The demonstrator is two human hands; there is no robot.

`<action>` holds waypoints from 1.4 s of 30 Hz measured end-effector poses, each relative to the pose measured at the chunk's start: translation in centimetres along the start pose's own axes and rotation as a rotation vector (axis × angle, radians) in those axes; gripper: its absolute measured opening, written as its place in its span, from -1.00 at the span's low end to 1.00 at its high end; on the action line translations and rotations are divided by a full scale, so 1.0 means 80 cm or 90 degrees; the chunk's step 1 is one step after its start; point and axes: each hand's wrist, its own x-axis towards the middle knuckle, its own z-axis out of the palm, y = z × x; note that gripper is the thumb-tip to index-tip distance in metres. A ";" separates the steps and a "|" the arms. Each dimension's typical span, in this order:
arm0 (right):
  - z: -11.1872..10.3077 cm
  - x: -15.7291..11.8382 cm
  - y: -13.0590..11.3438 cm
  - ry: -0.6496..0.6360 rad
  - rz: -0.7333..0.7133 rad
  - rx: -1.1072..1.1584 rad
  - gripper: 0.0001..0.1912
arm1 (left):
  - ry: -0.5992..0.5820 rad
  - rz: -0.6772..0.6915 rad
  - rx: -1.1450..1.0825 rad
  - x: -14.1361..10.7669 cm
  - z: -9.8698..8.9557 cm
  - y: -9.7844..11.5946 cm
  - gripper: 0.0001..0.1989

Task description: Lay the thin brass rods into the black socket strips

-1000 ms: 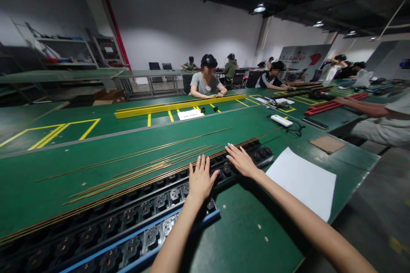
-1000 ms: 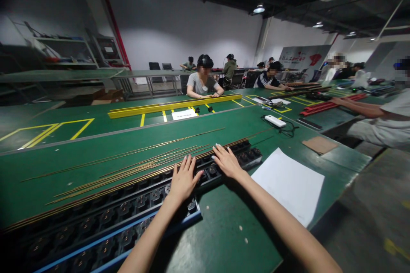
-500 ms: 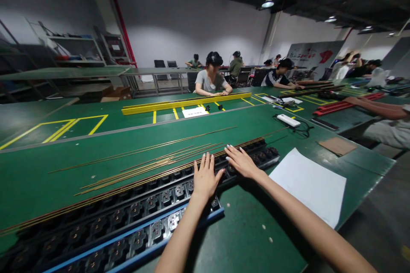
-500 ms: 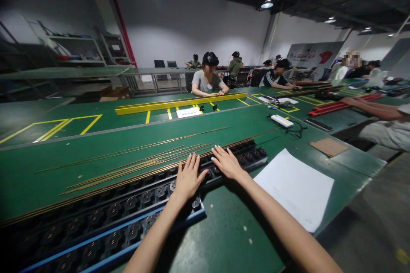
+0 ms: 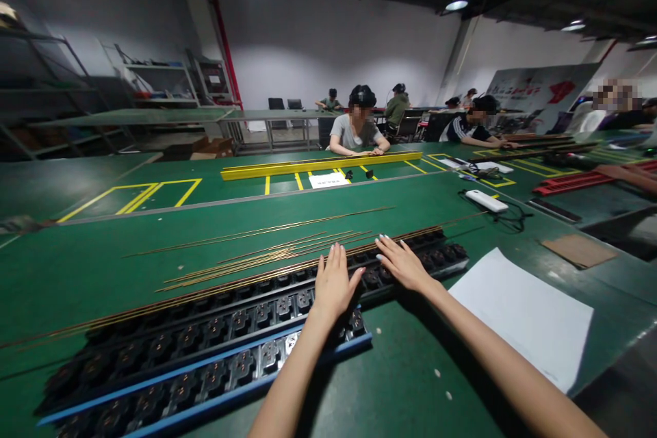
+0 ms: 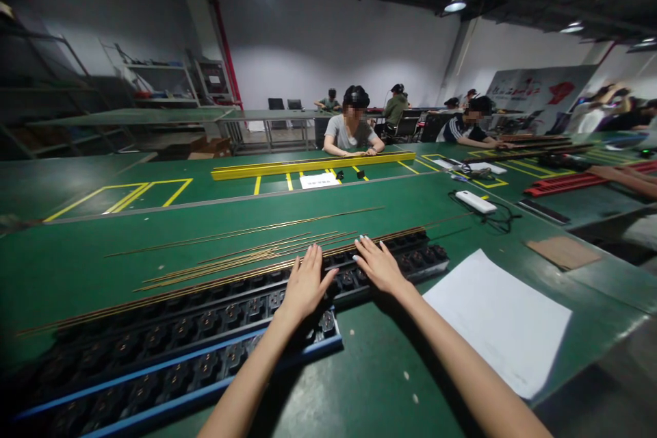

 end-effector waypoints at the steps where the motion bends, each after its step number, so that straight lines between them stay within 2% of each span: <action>1: 0.001 0.000 0.000 0.002 -0.001 0.000 -0.41 | -0.002 -0.003 0.005 -0.003 -0.007 -0.003 -0.27; 5: 0.003 -0.001 0.002 0.004 -0.001 0.001 -0.41 | -0.003 -0.042 0.019 -0.017 -0.036 -0.027 -0.27; 8: 0.005 -0.001 0.003 0.011 -0.003 0.007 -0.41 | -0.005 -0.092 0.034 -0.031 -0.051 -0.061 -0.26; 13: 0.007 -0.001 0.004 0.015 0.001 0.009 -0.41 | -0.058 -0.173 0.072 -0.063 -0.061 -0.122 -0.25; 17: 0.007 -0.002 0.002 0.017 0.003 0.007 -0.41 | -0.070 -0.191 0.119 -0.084 -0.059 -0.147 -0.29; 21: 0.008 -0.002 0.002 0.029 0.005 0.007 -0.42 | -0.043 -0.163 0.140 -0.090 -0.054 -0.154 -0.31; 33: 0.010 0.000 0.000 0.047 0.007 -0.019 -0.44 | -0.083 -0.184 0.120 -0.089 -0.059 -0.153 -0.27; 42: 0.001 0.005 -0.003 0.019 0.031 0.019 -0.38 | -0.087 -0.190 0.100 -0.090 -0.059 -0.155 -0.24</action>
